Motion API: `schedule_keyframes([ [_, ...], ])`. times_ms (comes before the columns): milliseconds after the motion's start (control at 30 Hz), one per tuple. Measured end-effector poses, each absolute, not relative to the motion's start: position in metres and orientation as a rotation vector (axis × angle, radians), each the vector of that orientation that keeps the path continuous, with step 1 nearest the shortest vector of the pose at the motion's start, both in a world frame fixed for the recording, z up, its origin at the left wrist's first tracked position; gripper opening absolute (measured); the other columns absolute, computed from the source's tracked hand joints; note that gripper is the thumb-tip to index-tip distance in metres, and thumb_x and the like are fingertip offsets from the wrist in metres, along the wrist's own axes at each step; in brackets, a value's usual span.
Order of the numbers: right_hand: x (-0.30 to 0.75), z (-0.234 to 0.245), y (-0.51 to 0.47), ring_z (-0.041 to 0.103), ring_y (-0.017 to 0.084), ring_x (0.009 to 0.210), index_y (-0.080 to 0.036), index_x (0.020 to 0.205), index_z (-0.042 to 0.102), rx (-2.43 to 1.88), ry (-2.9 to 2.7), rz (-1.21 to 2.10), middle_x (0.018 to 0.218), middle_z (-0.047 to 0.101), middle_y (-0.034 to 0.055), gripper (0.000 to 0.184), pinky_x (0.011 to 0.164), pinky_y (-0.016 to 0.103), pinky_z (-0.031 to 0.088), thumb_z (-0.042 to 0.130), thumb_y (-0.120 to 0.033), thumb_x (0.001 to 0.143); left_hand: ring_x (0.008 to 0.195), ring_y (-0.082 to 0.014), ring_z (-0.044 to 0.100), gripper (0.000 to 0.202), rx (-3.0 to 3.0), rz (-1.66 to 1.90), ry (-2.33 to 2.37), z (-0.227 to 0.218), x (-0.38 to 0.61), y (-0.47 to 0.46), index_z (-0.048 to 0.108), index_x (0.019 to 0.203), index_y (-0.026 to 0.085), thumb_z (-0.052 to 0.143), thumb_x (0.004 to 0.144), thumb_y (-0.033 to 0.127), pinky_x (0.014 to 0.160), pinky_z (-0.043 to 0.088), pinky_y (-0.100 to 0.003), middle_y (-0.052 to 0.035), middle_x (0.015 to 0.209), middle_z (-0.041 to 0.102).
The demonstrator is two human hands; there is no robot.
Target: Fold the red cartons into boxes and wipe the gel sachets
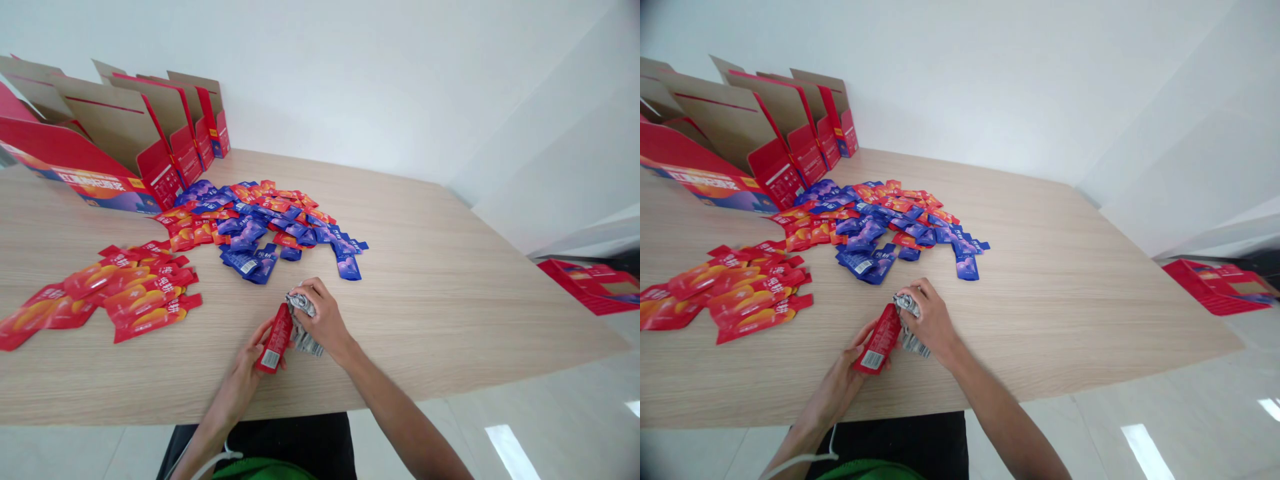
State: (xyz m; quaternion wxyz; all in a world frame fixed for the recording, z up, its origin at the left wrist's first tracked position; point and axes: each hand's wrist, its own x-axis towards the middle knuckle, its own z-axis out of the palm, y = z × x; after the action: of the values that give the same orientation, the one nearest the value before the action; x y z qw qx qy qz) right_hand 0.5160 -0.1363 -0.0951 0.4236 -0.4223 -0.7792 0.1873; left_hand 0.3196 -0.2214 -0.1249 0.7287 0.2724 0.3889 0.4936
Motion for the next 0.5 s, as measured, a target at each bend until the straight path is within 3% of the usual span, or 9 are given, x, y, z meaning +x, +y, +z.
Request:
schedule_keyframes([
  [133,0.517,-0.093,-0.137,0.067,0.022,0.104,-0.023,0.114,0.072,-1.041,-1.955,0.492,0.112,0.065,0.0074,0.032,0.096,0.035,0.060,0.064,-0.005,0.089,0.102,-0.0348,0.076,0.077,0.572,1.135,0.879,-0.129,0.321,-0.222,0.060,0.155,0.012,0.066,0.090,0.052,0.089,0.060,-0.044,-0.0178,0.125,0.080],
  [333,0.517,-0.091,-0.142,0.068,0.022,0.106,-0.022,0.118,0.072,-0.636,-2.315,0.504,0.117,0.067,0.0087,0.025,0.099,0.035,0.060,0.078,-0.019,0.093,0.095,-0.0327,0.075,0.080,0.521,1.192,0.991,-0.125,0.317,-0.220,0.056,0.158,0.013,0.062,0.089,0.053,0.089,0.061,-0.045,-0.0142,0.120,0.081],
  [500,0.518,-0.095,-0.139,0.068,0.023,0.108,-0.023,0.118,0.072,-0.891,-2.152,0.481,0.117,0.067,0.0087,0.027,0.099,0.037,0.061,0.070,-0.012,0.093,0.098,-0.0350,0.074,0.077,0.597,1.143,0.983,-0.115,0.317,-0.223,0.063,0.151,0.009,0.059,0.087,0.052,0.090,0.060,-0.044,-0.0147,0.109,0.082],
])
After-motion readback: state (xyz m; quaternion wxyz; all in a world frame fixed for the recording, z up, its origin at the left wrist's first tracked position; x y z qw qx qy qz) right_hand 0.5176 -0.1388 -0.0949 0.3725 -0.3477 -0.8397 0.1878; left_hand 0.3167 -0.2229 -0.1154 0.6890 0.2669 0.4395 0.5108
